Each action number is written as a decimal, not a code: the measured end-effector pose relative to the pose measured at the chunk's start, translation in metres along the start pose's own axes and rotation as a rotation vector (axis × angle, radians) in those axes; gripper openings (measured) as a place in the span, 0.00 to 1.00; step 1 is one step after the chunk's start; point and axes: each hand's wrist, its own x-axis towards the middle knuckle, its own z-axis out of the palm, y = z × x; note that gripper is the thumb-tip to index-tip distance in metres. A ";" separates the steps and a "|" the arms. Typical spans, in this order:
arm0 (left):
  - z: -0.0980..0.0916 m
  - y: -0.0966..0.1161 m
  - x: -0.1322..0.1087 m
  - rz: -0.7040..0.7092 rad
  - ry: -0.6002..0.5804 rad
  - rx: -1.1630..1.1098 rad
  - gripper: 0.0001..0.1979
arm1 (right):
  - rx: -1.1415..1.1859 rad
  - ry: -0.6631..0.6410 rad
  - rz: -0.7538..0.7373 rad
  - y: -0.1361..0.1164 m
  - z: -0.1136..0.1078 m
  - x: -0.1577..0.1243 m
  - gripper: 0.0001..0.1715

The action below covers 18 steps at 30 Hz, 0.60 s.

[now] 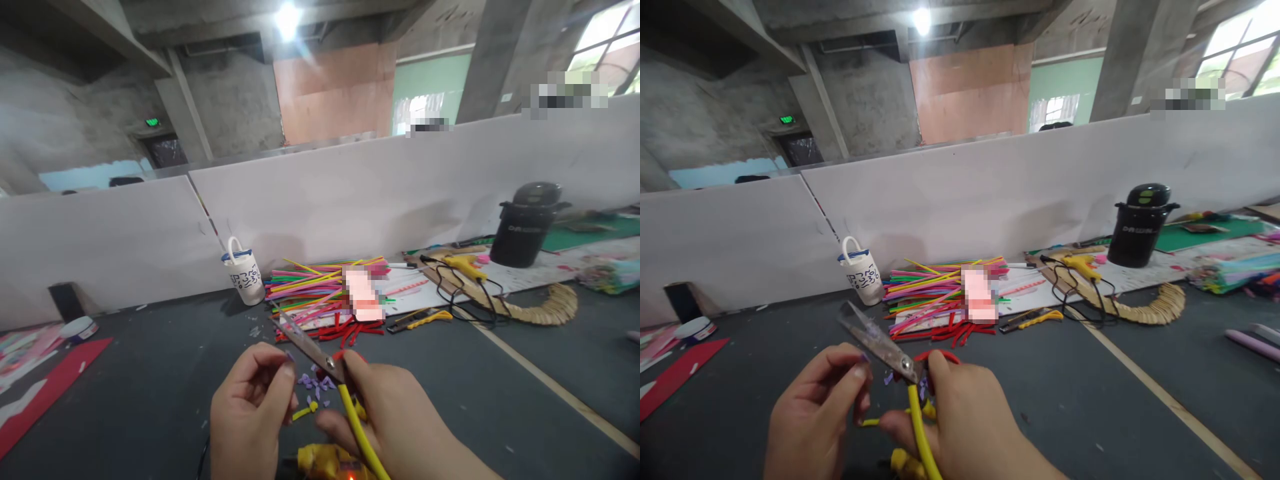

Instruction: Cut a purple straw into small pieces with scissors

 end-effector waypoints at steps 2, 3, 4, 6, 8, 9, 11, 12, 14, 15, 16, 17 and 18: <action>0.000 0.002 0.000 0.013 0.005 0.016 0.03 | 0.005 0.068 -0.043 0.000 -0.001 -0.001 0.28; 0.000 0.003 -0.001 0.017 0.001 0.029 0.02 | -0.002 0.102 -0.061 0.000 -0.001 -0.001 0.29; 0.000 0.004 -0.001 0.023 -0.005 0.042 0.02 | -0.010 0.129 -0.074 0.001 -0.001 -0.002 0.29; 0.000 0.005 -0.001 0.040 -0.007 0.058 0.01 | -0.015 0.155 -0.100 0.001 0.001 -0.002 0.30; 0.000 0.004 -0.001 0.053 0.002 0.064 0.02 | -0.018 0.175 -0.118 0.002 0.002 -0.003 0.30; 0.001 0.004 -0.001 0.058 0.008 0.062 0.02 | -0.021 0.182 -0.124 0.002 0.003 -0.004 0.30; 0.001 0.003 -0.001 0.063 0.007 0.063 0.02 | -0.037 0.191 -0.128 0.002 0.003 -0.004 0.29; 0.001 0.003 0.000 0.066 0.004 0.067 0.01 | -0.048 0.193 -0.127 0.002 0.004 -0.004 0.29; 0.001 0.004 -0.001 0.070 0.002 0.084 0.01 | -0.069 0.175 -0.121 0.002 0.003 -0.004 0.28; 0.001 0.004 -0.001 0.070 -0.001 0.094 0.01 | -0.081 0.155 -0.113 0.002 0.003 -0.004 0.27; 0.001 0.005 -0.001 0.068 -0.005 0.102 0.01 | -0.090 0.133 -0.104 0.002 0.002 -0.004 0.26; 0.000 0.005 -0.001 0.062 -0.008 0.099 0.01 | -0.091 0.110 -0.090 0.003 0.001 -0.003 0.24; 0.000 0.005 -0.002 0.048 -0.019 0.086 0.01 | -0.073 0.087 -0.069 0.003 -0.001 -0.002 0.23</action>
